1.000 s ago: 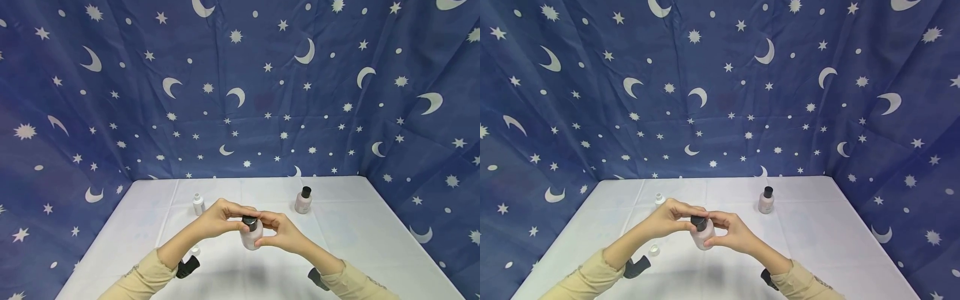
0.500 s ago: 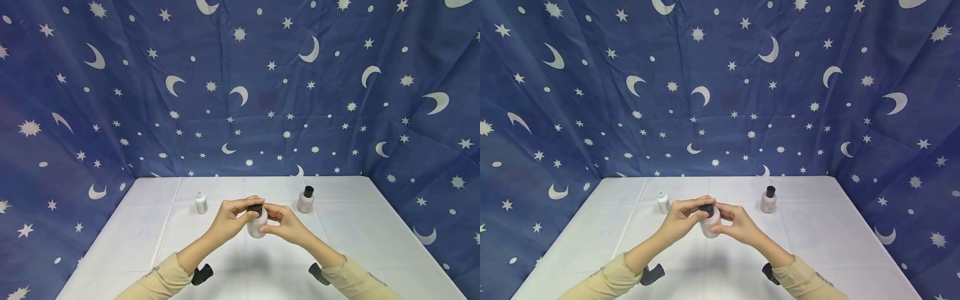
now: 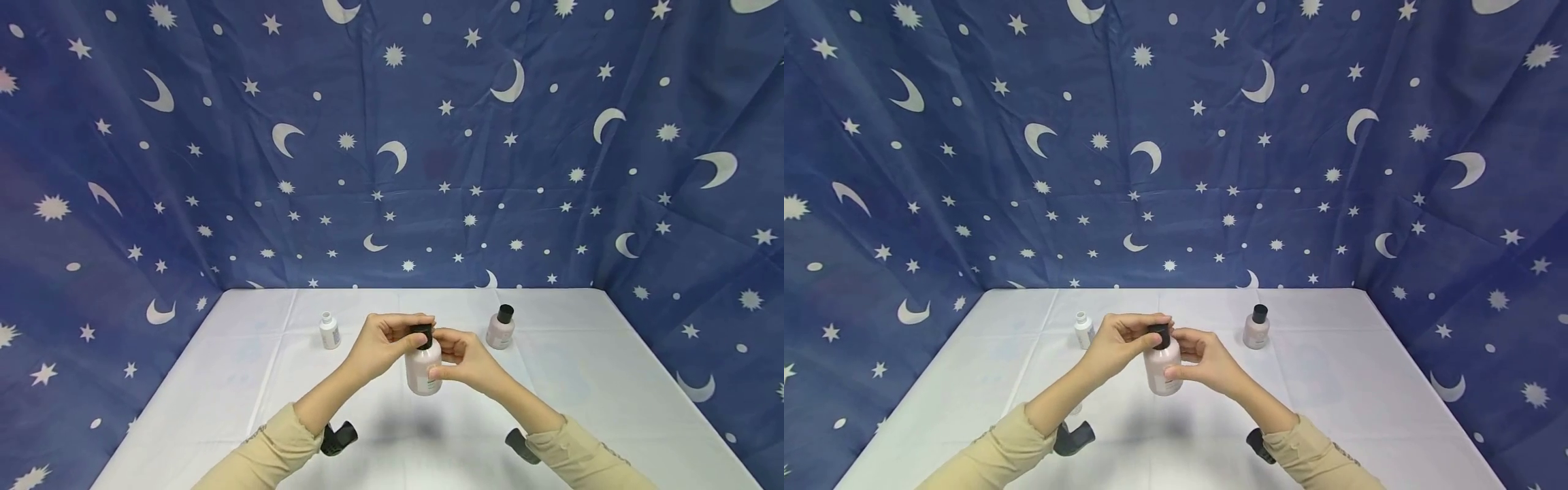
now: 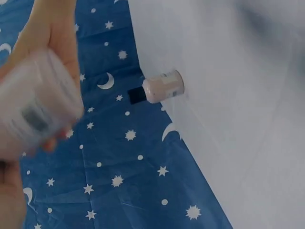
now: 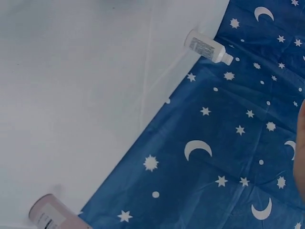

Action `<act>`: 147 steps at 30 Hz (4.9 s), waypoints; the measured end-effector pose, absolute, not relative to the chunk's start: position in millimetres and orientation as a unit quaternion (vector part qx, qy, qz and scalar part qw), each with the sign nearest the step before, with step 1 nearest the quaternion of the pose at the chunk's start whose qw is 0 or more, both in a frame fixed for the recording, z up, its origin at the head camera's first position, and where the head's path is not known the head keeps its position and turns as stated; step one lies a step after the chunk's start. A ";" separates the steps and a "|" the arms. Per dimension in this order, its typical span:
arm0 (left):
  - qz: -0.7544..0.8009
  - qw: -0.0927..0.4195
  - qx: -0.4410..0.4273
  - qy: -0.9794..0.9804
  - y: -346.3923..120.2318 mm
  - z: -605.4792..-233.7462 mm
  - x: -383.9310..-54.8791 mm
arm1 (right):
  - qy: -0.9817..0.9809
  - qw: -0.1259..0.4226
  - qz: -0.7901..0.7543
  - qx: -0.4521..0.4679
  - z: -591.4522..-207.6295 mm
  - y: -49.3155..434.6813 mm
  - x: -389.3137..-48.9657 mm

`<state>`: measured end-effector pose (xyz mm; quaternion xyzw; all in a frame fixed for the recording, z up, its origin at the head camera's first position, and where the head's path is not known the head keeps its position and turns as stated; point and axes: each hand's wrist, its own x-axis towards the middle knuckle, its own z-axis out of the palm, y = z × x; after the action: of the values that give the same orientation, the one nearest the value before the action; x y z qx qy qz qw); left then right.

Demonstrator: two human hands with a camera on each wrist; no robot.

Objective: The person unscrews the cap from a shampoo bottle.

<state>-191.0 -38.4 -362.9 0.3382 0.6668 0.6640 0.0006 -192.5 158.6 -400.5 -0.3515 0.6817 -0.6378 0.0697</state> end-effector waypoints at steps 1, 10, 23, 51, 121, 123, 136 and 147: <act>0.670 0.024 0.343 0.659 -40.3 -361.5 -192.2 | 0.667 0.096 -0.649 -0.352 -401.9 159.1 -192.3; 0.635 0.146 0.436 0.621 -50.6 -348.8 -201.0 | 0.591 0.233 -0.647 -0.422 -404.6 155.5 -194.3; 0.563 0.297 0.522 0.567 -56.0 -328.3 -204.5 | 0.570 0.290 -0.583 -0.501 -384.8 154.4 -195.1; 0.662 0.029 0.360 0.656 -38.4 -369.2 -227.9 | 0.735 0.046 -0.606 -0.301 -398.4 150.7 -215.0; 0.637 0.045 0.362 0.679 -60.2 -364.5 -204.6 | 0.775 -0.007 -0.550 -0.310 -393.8 146.0 -186.4; 0.637 0.038 0.359 0.681 -58.9 -365.4 -204.1 | 0.774 -0.006 -0.553 -0.309 -394.0 146.1 -186.9; 0.592 -0.017 0.350 0.726 -54.1 -365.0 -201.3 | 0.793 0.009 -0.534 -0.292 -389.7 150.1 -190.9; 0.537 0.085 0.437 0.716 -73.8 -356.7 -203.9 | 0.801 0.022 -0.521 -0.294 -392.3 153.5 -189.3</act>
<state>-203.9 -73.8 -356.7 0.4373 0.7165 0.5368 0.0850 -189.3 153.5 -392.3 -0.2944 0.8011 -0.5207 0.0225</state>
